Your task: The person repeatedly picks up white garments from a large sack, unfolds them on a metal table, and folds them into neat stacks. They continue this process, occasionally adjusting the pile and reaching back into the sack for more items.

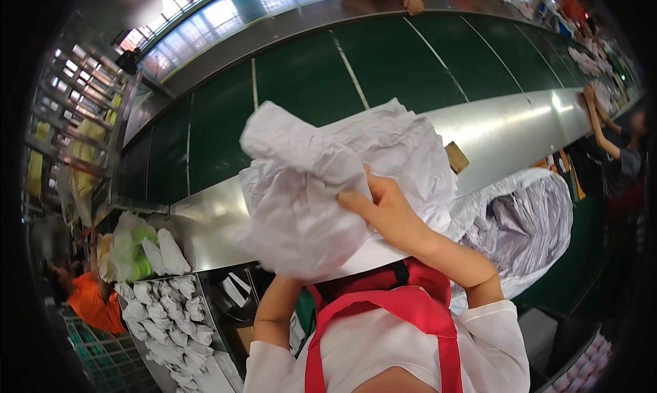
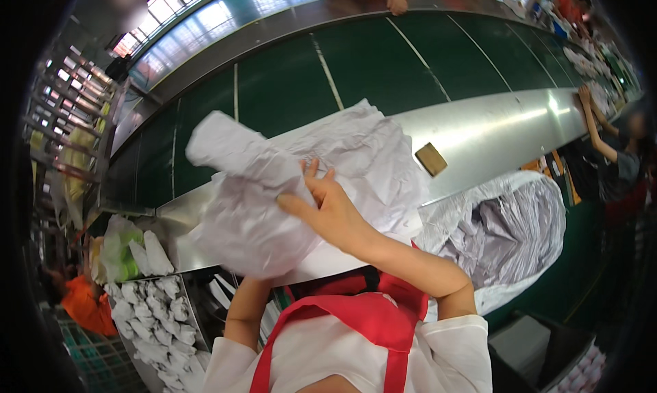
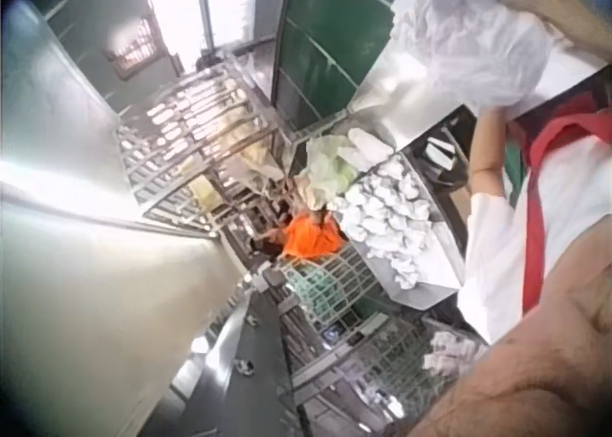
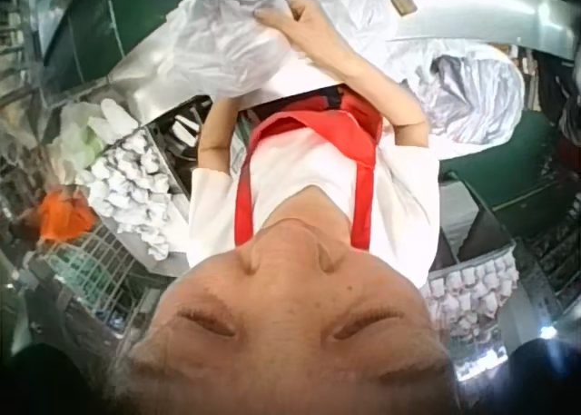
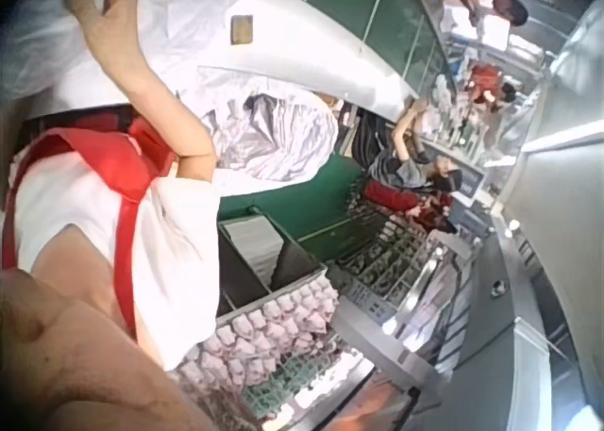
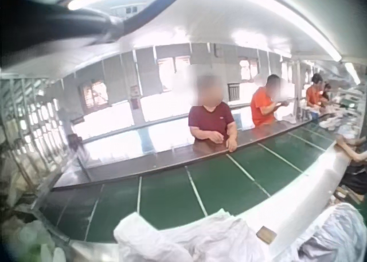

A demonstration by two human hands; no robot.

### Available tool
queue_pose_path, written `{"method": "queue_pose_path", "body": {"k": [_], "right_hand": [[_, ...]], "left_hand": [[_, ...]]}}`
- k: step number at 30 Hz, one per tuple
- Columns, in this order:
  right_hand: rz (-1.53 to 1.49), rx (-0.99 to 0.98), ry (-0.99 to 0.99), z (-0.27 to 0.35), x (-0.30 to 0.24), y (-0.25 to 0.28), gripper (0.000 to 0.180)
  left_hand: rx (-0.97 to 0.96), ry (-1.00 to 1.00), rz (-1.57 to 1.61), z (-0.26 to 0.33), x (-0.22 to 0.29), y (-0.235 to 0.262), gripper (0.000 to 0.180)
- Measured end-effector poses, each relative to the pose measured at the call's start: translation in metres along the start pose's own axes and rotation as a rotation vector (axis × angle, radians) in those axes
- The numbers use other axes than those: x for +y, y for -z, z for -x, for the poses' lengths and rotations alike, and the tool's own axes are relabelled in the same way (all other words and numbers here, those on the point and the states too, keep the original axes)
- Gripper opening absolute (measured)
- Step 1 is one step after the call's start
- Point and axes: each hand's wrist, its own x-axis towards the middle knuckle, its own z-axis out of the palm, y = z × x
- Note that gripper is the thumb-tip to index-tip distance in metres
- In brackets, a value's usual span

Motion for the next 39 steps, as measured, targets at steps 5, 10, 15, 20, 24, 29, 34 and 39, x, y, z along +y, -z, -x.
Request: {"method": "queue_pose_path", "body": {"k": [5, 10, 15, 20, 24, 29, 34, 39], "right_hand": [[0.118, 0.302, -0.072, -0.044, 0.081, 0.031, 0.027], [0.059, 0.333, 0.026, -0.039, 0.083, 0.028, 0.033], [0.116, 0.295, 0.019, -0.037, 0.079, 0.036, 0.034], [-0.02, 0.147, -0.141, -0.033, 0.081, 0.053, 0.035], [-0.577, 0.201, -0.296, -0.03, 0.062, 0.041, 0.043], [-0.581, 0.314, -0.192, -0.027, 0.072, 0.08, 0.034], [-0.223, 0.034, 0.161, -0.03, 0.058, 0.1, 0.038], [-0.33, -0.077, -0.11, -0.019, 0.042, 0.11, 0.061]], "left_hand": [[0.527, 0.319, 0.916, -0.004, -0.002, -0.001, 0.065], [0.75, 0.336, 1.371, -0.014, 0.027, 0.027, 0.059], [0.607, 0.251, 1.686, -0.021, 0.037, 0.054, 0.064], [0.5, 0.552, 1.45, -0.013, 0.035, 0.065, 0.06], [0.433, 0.625, 1.293, -0.019, 0.036, 0.05, 0.046], [0.678, 0.655, 1.389, -0.014, 0.032, 0.058, 0.034], [0.841, 0.377, 1.132, -0.009, 0.046, 0.081, 0.017], [0.839, 0.152, 0.742, -0.001, 0.044, 0.084, 0.009]]}}
